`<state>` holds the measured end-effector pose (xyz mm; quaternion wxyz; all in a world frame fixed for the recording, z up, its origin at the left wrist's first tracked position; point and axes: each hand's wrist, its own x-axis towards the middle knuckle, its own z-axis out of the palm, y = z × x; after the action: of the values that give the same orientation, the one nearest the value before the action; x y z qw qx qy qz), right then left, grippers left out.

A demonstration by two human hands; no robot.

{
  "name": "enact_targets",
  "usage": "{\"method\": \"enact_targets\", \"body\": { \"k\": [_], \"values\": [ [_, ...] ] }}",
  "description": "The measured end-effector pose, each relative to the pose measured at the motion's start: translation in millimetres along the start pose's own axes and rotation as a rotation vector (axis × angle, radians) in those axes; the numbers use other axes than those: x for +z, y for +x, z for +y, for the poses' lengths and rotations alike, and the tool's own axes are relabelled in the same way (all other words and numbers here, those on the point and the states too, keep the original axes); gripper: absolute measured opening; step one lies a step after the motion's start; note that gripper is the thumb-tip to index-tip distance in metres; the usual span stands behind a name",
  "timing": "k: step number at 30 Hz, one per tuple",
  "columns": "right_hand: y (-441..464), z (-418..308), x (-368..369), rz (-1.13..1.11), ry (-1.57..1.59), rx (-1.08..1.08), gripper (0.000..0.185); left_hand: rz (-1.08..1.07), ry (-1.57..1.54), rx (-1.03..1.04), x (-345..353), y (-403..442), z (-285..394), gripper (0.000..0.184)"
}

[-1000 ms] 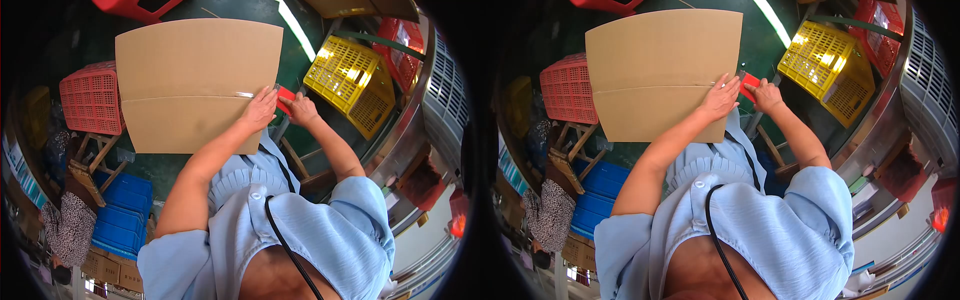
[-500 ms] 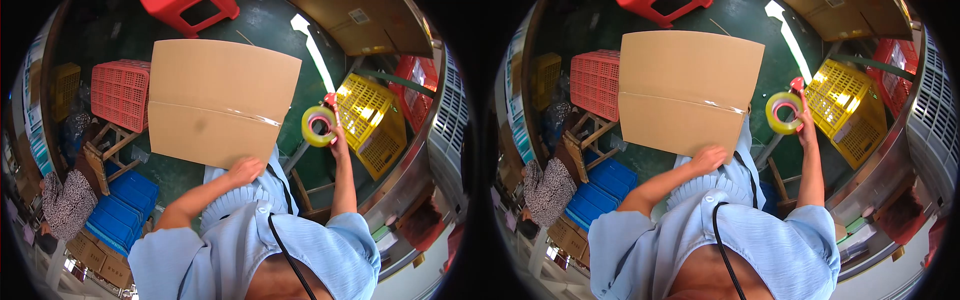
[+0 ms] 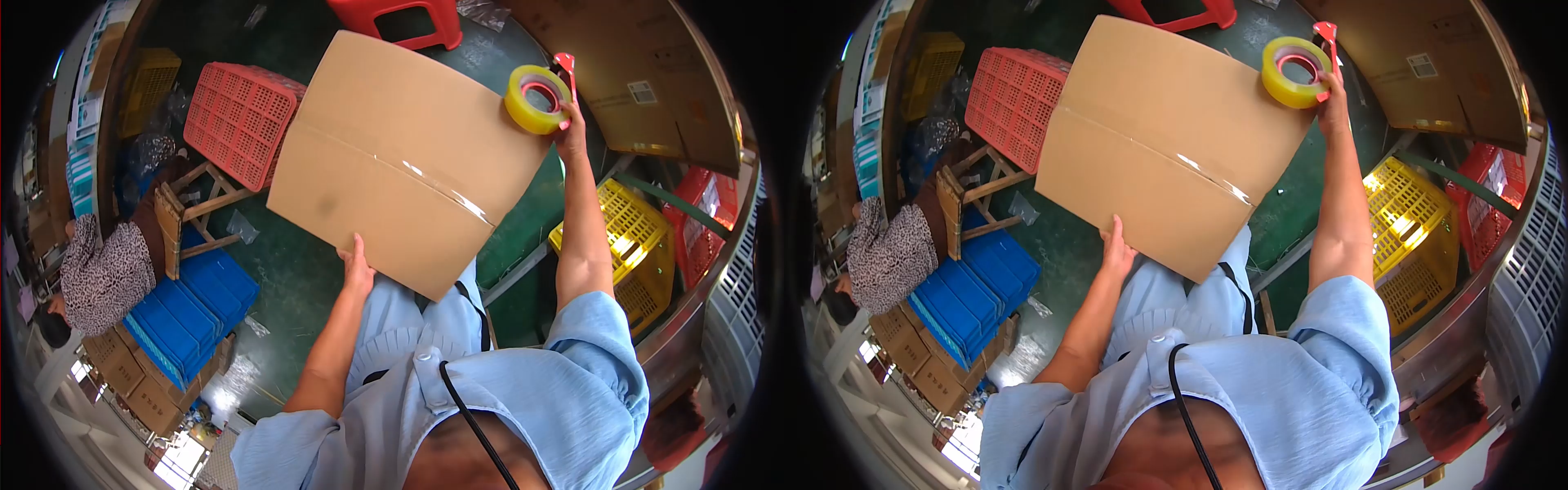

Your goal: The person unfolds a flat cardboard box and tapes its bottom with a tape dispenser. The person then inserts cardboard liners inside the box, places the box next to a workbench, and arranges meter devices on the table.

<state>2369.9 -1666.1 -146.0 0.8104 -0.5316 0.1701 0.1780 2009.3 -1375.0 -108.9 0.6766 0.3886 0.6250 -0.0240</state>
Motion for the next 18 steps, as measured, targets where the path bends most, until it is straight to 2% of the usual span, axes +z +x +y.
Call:
{"method": "enact_targets", "body": {
  "k": [1, 3, 4, 6, 7, 9, 10, 12, 14, 15, 16, 17, 18],
  "values": [
    [-8.1, 6.6, -11.6, 0.029, -0.002, 0.038, 0.026, 0.045, -0.002, 0.11, -2.7, 8.0, 6.2, 0.079],
    [-42.6, 19.7, -10.2, 0.085, 0.126, 0.089, 0.025, 0.0, 0.11, 0.436, -15.7, 35.1, 30.4, 0.077],
    [-60.8, 32.6, -9.8, 0.126, 0.179, 0.137, 0.027, 0.05, 0.247, 0.475, -25.8, 52.6, 49.8, 0.077],
    [-102.8, 67.9, -15.0, 0.175, 0.233, 0.295, 0.043, 0.156, 0.501, 0.52, -38.0, 70.5, 96.4, 0.072],
    [-133.7, 70.7, 10.7, 0.233, 0.319, 0.291, 0.034, 0.122, 0.59, 0.56, -49.1, 86.4, 120.3, 0.072],
    [-182.5, 79.3, 45.9, 0.244, 0.377, 0.363, 0.035, 0.088, 0.726, 0.55, -71.1, 120.4, 162.3, 0.067],
    [-198.6, 92.0, 48.5, 0.204, 0.365, 0.385, 0.034, 0.102, 0.917, 0.627, -72.6, 122.0, 180.9, 0.062],
    [-231.6, 97.5, 75.5, 0.136, 0.184, 0.293, 0.052, 0.055, 1.117, 0.987, -43.4, 74.0, 200.6, 0.055],
    [-254.9, 71.2, 133.0, -0.042, 0.096, 0.181, 0.069, -0.492, 0.686, 0.694, -19.3, 32.8, 192.2, 0.053],
    [-261.2, 59.8, 156.2, -0.109, -0.031, 0.14, 0.072, -0.658, 0.551, 0.5, -12.0, 11.5, 188.4, 0.057],
    [-264.5, 51.1, 174.2, -0.184, -0.158, 0.097, 0.074, -0.813, 0.404, 0.31, -5.7, -4.9, 186.8, 0.062],
    [-264.5, 45.6, 187.7, -0.236, -0.357, 0.07, 0.074, -0.872, 0.312, 0.22, -1.4, -13.7, 187.5, 0.067],
    [-261.3, 40.6, 197.0, -0.348, -0.68, -0.109, 0.072, -0.928, 0.216, 0.131, -0.9, -18.6, 190.2, 0.072]
  ]
}}
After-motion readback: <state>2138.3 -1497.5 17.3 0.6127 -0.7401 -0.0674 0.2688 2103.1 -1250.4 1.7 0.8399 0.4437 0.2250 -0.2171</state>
